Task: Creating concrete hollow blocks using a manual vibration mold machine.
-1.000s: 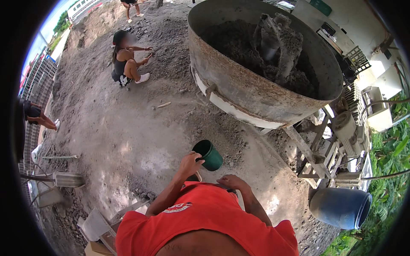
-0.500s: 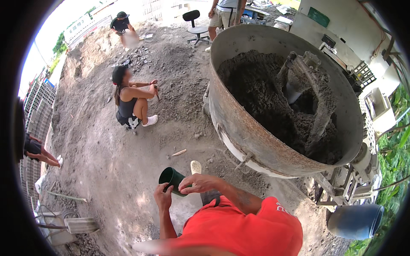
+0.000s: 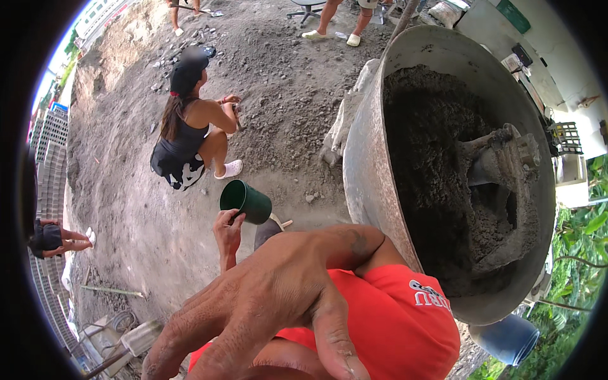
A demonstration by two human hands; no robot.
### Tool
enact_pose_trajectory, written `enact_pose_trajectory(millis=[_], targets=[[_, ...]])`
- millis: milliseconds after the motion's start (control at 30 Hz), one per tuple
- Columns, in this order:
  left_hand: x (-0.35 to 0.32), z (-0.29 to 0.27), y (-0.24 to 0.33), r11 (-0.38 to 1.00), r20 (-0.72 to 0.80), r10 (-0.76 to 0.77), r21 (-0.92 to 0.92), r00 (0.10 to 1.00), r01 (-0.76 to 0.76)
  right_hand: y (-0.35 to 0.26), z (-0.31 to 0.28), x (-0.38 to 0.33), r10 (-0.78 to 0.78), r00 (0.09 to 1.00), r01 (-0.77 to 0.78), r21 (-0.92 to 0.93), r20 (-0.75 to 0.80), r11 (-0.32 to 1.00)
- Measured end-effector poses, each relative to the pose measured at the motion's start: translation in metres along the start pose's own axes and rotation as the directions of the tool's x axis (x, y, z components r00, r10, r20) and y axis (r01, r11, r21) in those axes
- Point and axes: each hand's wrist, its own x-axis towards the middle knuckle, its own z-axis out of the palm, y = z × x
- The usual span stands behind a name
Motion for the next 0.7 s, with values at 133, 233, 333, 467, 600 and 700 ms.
enact_pose_trajectory(millis=[133, 233, 333, 467, 600, 700], targets=[[0.105, 0.044, 0.000, 1.000, 0.149, 0.010, -0.019, 0.989, -0.007, 0.038, -0.079, -0.004, -0.381, 0.913, 0.369, -0.103, -0.148, 0.924], [0.194, 0.078, 0.003, 0.995, 0.278, 0.088, -0.061, 0.957, -0.074, 0.034, -0.159, 0.002, -0.400, 0.895, 0.383, -0.119, -0.197, 0.916], [0.284, 0.111, 0.017, 0.984, 0.298, 0.157, -0.128, 0.942, -0.124, 0.002, -0.256, 0.002, -0.288, 0.947, 0.256, -0.202, -0.146, 0.945], [0.385, 0.147, 0.040, 0.969, 0.342, 0.247, -0.088, 0.907, -0.231, -0.033, -0.356, 0.021, -0.353, 0.934, 0.308, -0.382, -0.050, 0.871], [0.481, 0.207, 0.079, 0.969, 0.488, 0.248, -0.108, 0.837, -0.224, -0.031, -0.435, 0.028, -0.698, 0.705, 0.573, -0.478, -0.125, 0.666], [0.543, 0.263, 0.109, 0.955, 0.536, 0.295, -0.137, 0.791, -0.263, -0.132, -0.501, 0.007, -0.344, 0.922, 0.246, -0.421, -0.175, 0.873]])
